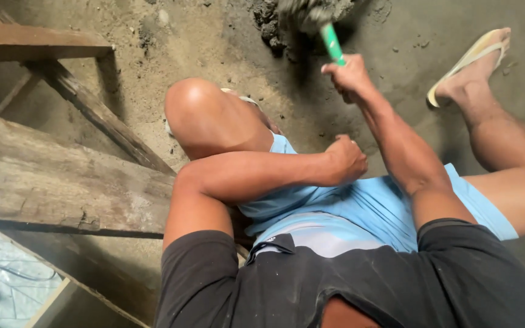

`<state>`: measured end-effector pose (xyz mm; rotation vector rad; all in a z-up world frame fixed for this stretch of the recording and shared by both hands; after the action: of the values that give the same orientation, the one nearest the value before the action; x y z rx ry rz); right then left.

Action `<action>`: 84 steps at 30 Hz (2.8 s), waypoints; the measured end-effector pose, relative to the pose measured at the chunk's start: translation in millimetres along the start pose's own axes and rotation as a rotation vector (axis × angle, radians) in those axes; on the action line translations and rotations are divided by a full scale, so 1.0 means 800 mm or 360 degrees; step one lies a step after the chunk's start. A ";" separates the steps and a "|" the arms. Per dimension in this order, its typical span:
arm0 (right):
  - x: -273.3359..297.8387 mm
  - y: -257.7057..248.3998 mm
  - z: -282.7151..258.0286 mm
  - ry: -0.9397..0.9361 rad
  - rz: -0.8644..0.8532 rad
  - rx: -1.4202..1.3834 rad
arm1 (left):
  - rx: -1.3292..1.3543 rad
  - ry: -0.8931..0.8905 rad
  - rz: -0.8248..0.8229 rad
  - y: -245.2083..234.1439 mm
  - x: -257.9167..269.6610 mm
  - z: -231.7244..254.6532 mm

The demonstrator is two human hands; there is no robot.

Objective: Mixing a small pile of wet cement on the ground using a hand trowel while seated on a wooden beam.

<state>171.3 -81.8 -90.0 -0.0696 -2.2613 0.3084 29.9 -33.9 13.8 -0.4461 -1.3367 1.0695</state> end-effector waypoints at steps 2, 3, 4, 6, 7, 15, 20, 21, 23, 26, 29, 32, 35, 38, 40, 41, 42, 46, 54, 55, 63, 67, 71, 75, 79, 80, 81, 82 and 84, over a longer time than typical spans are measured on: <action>-0.004 -0.019 -0.026 0.0066 -0.0172 -0.0243 | -0.0068 -0.0051 0.0064 0.009 -0.002 -0.001; -0.006 -0.028 -0.041 0.0132 -0.0354 -0.0482 | -0.0132 -0.0109 0.0124 0.013 -0.003 -0.004; -0.016 -0.037 -0.046 0.0139 -0.0345 -0.0488 | -0.0132 -0.0096 0.0124 0.015 -0.003 -0.004; -0.036 -0.052 -0.060 0.0248 -0.0916 -0.0882 | -0.0139 -0.0125 0.0237 0.019 -0.005 -0.007; -0.051 -0.048 -0.044 0.0244 -0.0902 -0.0889 | -0.0146 -0.0112 0.0241 0.019 -0.003 -0.005; -0.016 -0.042 0.064 0.0462 -0.0892 -0.1667 | -0.0065 -0.0090 0.0269 0.021 0.001 -0.003; 0.040 -0.084 0.102 -0.0186 -0.0322 -0.0868 | -0.0121 -0.0135 0.0437 0.046 -0.011 0.031; 0.040 -0.094 0.101 -0.0447 -0.0178 -0.0607 | -0.0093 -0.0106 0.0437 0.045 -0.010 0.034; 0.038 -0.124 0.087 -0.0435 -0.0172 -0.0309 | -0.0073 -0.0129 0.0450 0.031 -0.002 0.035; 0.036 -0.164 0.090 -0.0622 -0.0154 0.0441 | -0.0090 -0.0119 0.0422 0.029 0.002 0.037; 0.048 -0.169 0.116 -0.0818 -0.0173 0.0993 | -0.0148 -0.0101 0.0391 0.029 0.003 0.033; 0.073 -0.140 0.168 -0.0671 -0.0211 0.1149 | -0.0099 -0.0105 0.0439 0.036 -0.002 0.040; 0.066 -0.102 0.216 -0.0361 -0.0125 0.1371 | -0.0038 -0.0120 0.0536 0.026 0.013 0.034; 0.042 -0.053 0.234 -0.0162 0.0044 0.1374 | -0.0095 -0.0173 0.0540 0.052 -0.031 0.055; 0.011 -0.008 0.225 -0.0189 0.0135 0.1244 | -0.0175 -0.0241 0.0528 0.044 -0.028 0.051; -0.010 0.017 0.217 -0.0151 0.0280 0.1129 | -0.0054 -0.0191 0.0414 0.022 0.002 0.037; -0.029 0.047 0.211 -0.0111 0.0414 0.1003 | 0.0068 -0.0138 0.0288 0.004 0.034 0.025; -0.102 0.113 0.159 0.0056 0.0457 0.0840 | -0.0014 -0.0266 0.0447 0.025 0.015 0.013; -0.083 0.097 0.022 0.0390 -0.0093 -0.0912 | 0.0086 -0.0223 0.0361 -0.015 0.045 -0.038; -0.088 0.079 0.022 0.0385 -0.0088 -0.0918 | 0.0078 -0.0219 0.0362 -0.018 0.048 -0.038; -0.101 -0.081 0.053 0.0966 -0.1531 -0.2376 | 0.0268 -0.0275 0.0421 0.001 0.031 -0.030; -0.012 -0.107 0.062 0.0661 -0.1139 -0.2011 | 0.0141 -0.0114 0.0260 -0.017 0.052 -0.021; 0.040 -0.106 0.059 0.0253 -0.0805 -0.1298 | 0.0066 0.0044 0.0217 -0.015 0.052 -0.003; 0.052 -0.069 0.024 -0.0041 -0.0213 -0.0668 | 0.0110 0.0074 0.0151 -0.006 0.043 0.000; 0.065 -0.074 0.011 -0.0312 -0.0173 -0.0180 | 0.0099 0.0008 0.0114 -0.010 0.048 -0.007; 0.076 -0.071 0.006 -0.0382 -0.0163 -0.0078 | 0.0059 0.0032 0.0136 -0.011 0.050 -0.005; 0.086 -0.069 0.001 -0.0453 -0.0154 0.0025 | 0.0020 0.0056 0.0157 -0.011 0.051 -0.002; 0.081 -0.059 0.002 -0.0448 -0.0157 0.0031 | 0.0028 0.0056 0.0159 -0.011 0.051 -0.001; 0.071 -0.039 0.003 -0.0471 -0.0042 0.0084 | 0.0016 0.0080 0.0119 -0.012 0.053 0.000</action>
<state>134.1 -103.8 -41.3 0.0357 -2.5426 0.3848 28.1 -3.8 45.2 -0.5160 -1.2780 1.1189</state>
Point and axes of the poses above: each hand's wrist, its own x-axis away from the middle knuckle, its own y-axis out of the palm, z = x × y, the point moved 1 cm from there along -x, towards the middle knuckle, and after that the axes turned 14 degrees about -x, right-handed, at the moved point
